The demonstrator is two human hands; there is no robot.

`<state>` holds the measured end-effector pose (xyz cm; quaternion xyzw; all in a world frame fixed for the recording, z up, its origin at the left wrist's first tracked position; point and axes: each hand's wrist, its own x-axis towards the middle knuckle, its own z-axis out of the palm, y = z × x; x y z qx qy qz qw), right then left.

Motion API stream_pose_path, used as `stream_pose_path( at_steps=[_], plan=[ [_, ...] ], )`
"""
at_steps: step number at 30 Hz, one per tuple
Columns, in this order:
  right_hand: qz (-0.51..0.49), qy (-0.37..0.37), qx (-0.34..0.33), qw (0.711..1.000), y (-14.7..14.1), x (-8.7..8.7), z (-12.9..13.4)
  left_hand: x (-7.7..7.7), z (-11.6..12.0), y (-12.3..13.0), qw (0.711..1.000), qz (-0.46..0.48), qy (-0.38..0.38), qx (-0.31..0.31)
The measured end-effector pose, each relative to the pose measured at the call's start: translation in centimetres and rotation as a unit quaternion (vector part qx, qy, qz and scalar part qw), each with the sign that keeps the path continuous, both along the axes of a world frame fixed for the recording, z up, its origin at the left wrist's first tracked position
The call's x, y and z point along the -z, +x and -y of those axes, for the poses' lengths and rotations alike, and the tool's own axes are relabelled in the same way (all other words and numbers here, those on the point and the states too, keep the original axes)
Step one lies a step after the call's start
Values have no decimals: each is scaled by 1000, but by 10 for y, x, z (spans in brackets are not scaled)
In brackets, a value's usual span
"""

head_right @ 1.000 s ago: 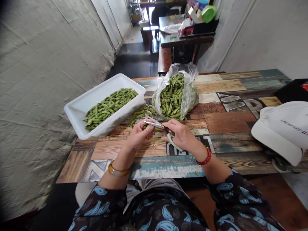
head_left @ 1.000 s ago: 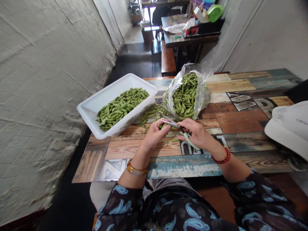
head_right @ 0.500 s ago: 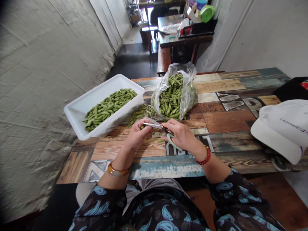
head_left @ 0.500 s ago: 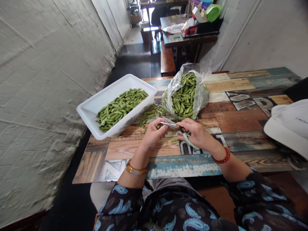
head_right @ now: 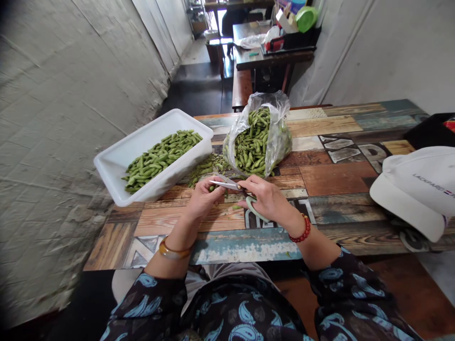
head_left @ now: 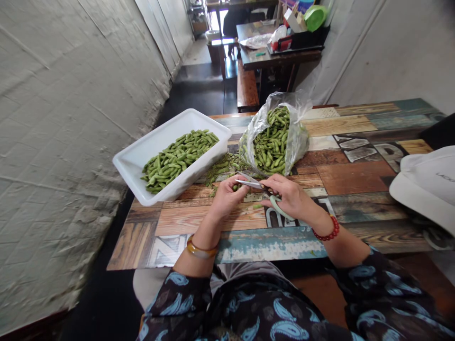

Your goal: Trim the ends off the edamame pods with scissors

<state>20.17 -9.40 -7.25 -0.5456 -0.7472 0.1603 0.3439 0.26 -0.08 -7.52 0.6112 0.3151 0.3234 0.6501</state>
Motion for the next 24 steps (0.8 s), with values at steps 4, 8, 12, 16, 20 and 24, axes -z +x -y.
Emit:
stream_pose_path(
  at_steps=[4, 8, 12, 16, 20, 24],
  plan=[
    [-2, 1, -3, 1000, 0, 0, 0, -3, 0, 0, 999, -16, 35, -2],
    [-13, -3, -13, 1000, 0, 0, -1, -6, 1, 0, 998, -24, 50, -1],
    [-22, 1, -22, 1000, 1, 4, -2, -8, 1, 0, 998, -28, 57, 1],
    [-15, 3, -29, 999, 3, 6, -1, -8, 1, 0, 998, -27, 62, 4],
    [-1, 4, -30, 1000, 3, 2, 1, -7, 0, 0, 996, -25, 87, 0],
    [31, -12, -19, 999, 4, 1, 1, -4, -1, 0, 997, -41, 67, 0]
  ],
)
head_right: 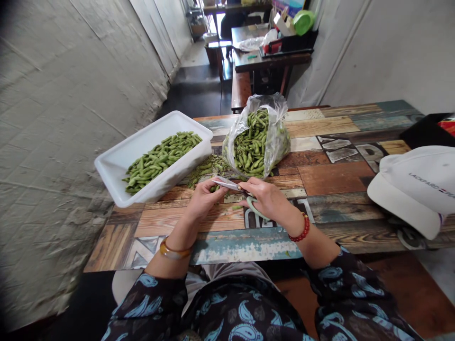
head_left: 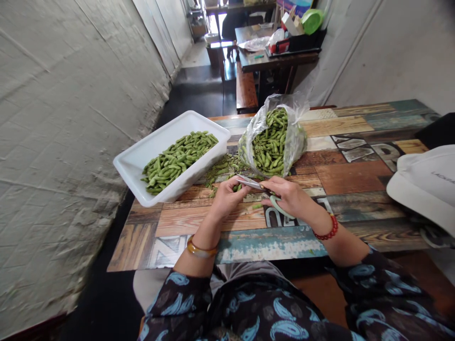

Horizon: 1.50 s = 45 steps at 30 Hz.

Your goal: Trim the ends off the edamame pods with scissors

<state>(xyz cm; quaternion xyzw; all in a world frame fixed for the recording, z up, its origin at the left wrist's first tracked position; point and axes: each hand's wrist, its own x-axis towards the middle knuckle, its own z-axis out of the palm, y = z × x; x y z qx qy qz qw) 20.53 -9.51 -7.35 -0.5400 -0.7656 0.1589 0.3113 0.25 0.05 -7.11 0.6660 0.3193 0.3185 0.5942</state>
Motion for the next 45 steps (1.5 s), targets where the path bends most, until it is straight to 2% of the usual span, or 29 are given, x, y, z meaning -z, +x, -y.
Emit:
stream_pose_path(
  at_steps=[3, 6, 8, 11, 15, 24, 34, 40, 45],
  plan=[
    [-7, 11, 10, 1000, 2, 5, -3, 1, -1, 0, 998, 7, -47, -27],
    [-44, 39, 50, 997, 4, 11, -6, 0, -2, -1, 988, 60, -121, -69],
    [-58, 45, 73, 995, 5, 12, -8, -2, -4, -1, 977, 110, -171, -72],
    [-66, 32, 64, 995, 3, 12, -7, -4, -5, 0, 963, 158, -211, -60],
    [-60, 33, 38, 997, -2, 9, -5, -6, -2, 2, 962, 160, -213, -51],
    [-55, 43, 25, 997, -6, 3, -4, -2, 4, 6, 969, 150, -197, -12],
    [-67, 43, 28, 996, -8, 10, -4, 0, 5, 6, 967, 159, -197, 2],
    [-65, 46, 22, 997, -7, 14, -3, -1, 6, 6, 961, 164, -222, 11],
    [-43, 48, 18, 998, -6, 13, -3, -4, 3, 4, 948, 174, -266, -14]
  ],
)
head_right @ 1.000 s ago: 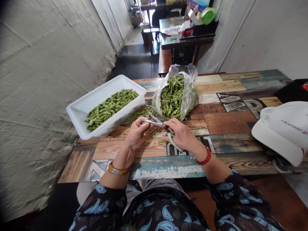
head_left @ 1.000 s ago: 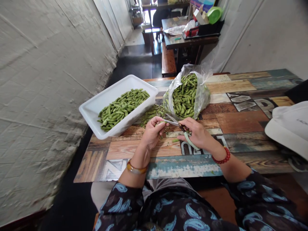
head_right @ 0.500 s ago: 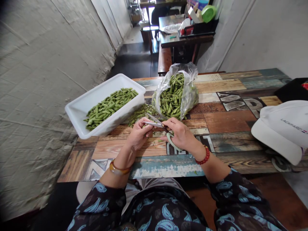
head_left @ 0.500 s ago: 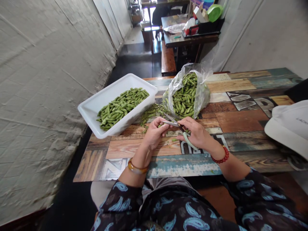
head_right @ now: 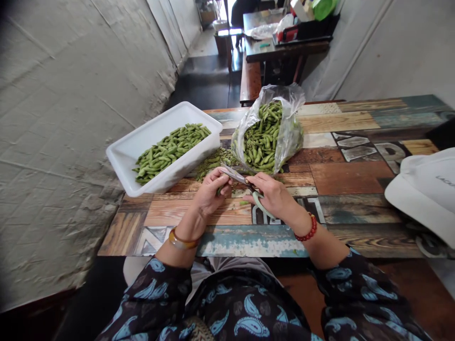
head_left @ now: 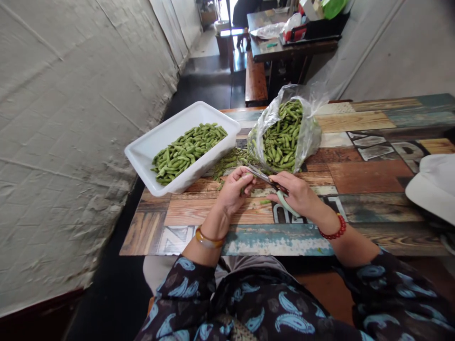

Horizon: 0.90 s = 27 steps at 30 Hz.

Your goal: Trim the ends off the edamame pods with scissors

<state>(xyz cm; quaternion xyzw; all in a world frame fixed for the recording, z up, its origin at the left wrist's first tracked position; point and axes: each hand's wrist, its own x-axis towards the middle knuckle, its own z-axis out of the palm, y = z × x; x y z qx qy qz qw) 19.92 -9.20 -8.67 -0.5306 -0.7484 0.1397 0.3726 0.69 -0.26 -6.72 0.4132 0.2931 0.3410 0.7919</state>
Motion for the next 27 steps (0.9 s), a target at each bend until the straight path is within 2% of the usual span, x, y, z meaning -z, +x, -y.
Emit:
stream_pose_path(
  at_steps=[3, 6, 8, 10, 12, 14, 16, 18, 22, 24, 25, 27],
  plan=[
    [15, 11, 24, 1000, 5, -2, -1, -3, -4, -3, 999, 21, -30, -8],
    [-3, 55, 76, 996, 13, -6, -4, -4, -7, -4, 998, 42, -47, 5],
    [-8, 59, 103, 993, 17, -10, -4, -3, -5, -3, 999, 17, -20, 24],
    [-7, 51, 116, 992, 20, -12, -4, -1, -2, -1, 994, -56, 64, 62],
    [-8, 49, 116, 992, 20, -13, -4, 2, 2, 2, 962, -148, 200, 110],
    [-6, 54, 112, 992, 19, -13, -4, 5, 5, 5, 901, -228, 339, 143],
    [-2, 56, 112, 992, 18, -13, -4, 8, 7, 5, 847, -279, 427, 150],
    [4, 51, 115, 992, 18, -12, -4, 8, 9, 4, 817, -307, 464, 149],
    [8, 48, 115, 992, 17, -10, -5, 5, 13, 1, 781, -337, 492, 186],
    [8, 53, 109, 993, 16, -8, -5, 4, 14, 0, 773, -345, 491, 204],
    [7, 56, 104, 993, 16, -8, -6, 3, 14, 1, 779, -341, 486, 204],
    [4, 60, 99, 993, 16, -7, -6, 1, 12, 1, 811, -312, 462, 179]
  ],
)
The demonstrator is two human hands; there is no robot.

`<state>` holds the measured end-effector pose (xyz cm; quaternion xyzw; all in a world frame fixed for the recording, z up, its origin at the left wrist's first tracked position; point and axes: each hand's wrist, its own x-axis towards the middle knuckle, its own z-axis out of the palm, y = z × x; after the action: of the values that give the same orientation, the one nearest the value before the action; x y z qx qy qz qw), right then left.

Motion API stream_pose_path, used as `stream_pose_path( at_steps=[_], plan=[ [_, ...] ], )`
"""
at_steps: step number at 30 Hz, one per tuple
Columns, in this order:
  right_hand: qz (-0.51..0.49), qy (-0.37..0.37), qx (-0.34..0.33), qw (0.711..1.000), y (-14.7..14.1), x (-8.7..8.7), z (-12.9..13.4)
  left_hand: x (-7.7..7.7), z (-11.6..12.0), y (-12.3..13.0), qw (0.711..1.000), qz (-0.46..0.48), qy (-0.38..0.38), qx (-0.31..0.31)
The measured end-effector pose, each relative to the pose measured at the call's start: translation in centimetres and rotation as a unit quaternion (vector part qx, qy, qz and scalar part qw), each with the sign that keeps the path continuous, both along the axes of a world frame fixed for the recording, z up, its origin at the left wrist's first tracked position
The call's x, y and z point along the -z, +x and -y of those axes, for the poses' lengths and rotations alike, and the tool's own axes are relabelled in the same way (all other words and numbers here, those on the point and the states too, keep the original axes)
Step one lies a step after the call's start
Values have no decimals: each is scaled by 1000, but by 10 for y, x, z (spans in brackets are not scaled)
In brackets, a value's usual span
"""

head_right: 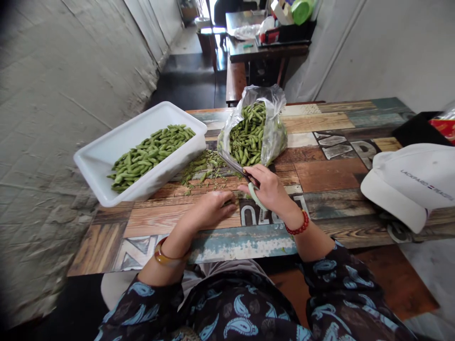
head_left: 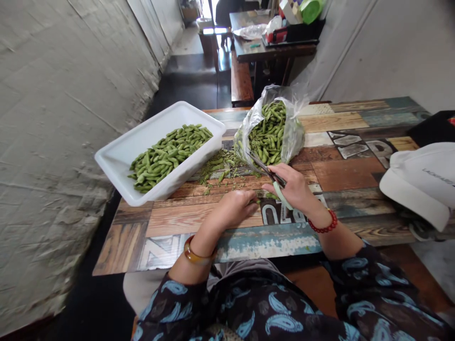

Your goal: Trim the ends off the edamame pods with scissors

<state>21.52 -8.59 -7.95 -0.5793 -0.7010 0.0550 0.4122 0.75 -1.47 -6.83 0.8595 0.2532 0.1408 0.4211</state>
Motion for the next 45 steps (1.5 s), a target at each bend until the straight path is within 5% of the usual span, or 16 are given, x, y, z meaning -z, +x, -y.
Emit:
stream_pose_path(
  at_steps=[3, 7, 15, 31, 45],
  plan=[
    [-2, 2, -3, 1000, 0, 0, 0, -4, -5, -2, 985, 104, -127, -47],
    [0, -1, -30, 1000, -2, 0, 1, -8, -10, -7, 907, 236, -337, -86],
    [-5, -30, -75, 997, -7, 1, 4, -6, -12, -6, 836, 323, -422, -139],
    [20, -69, -115, 991, -7, -12, 9, 7, -16, -10, 886, 251, -352, -167],
    [28, -82, -163, 983, 1, -15, 10, -2, -15, -12, 921, 208, -302, -129]
  ],
)
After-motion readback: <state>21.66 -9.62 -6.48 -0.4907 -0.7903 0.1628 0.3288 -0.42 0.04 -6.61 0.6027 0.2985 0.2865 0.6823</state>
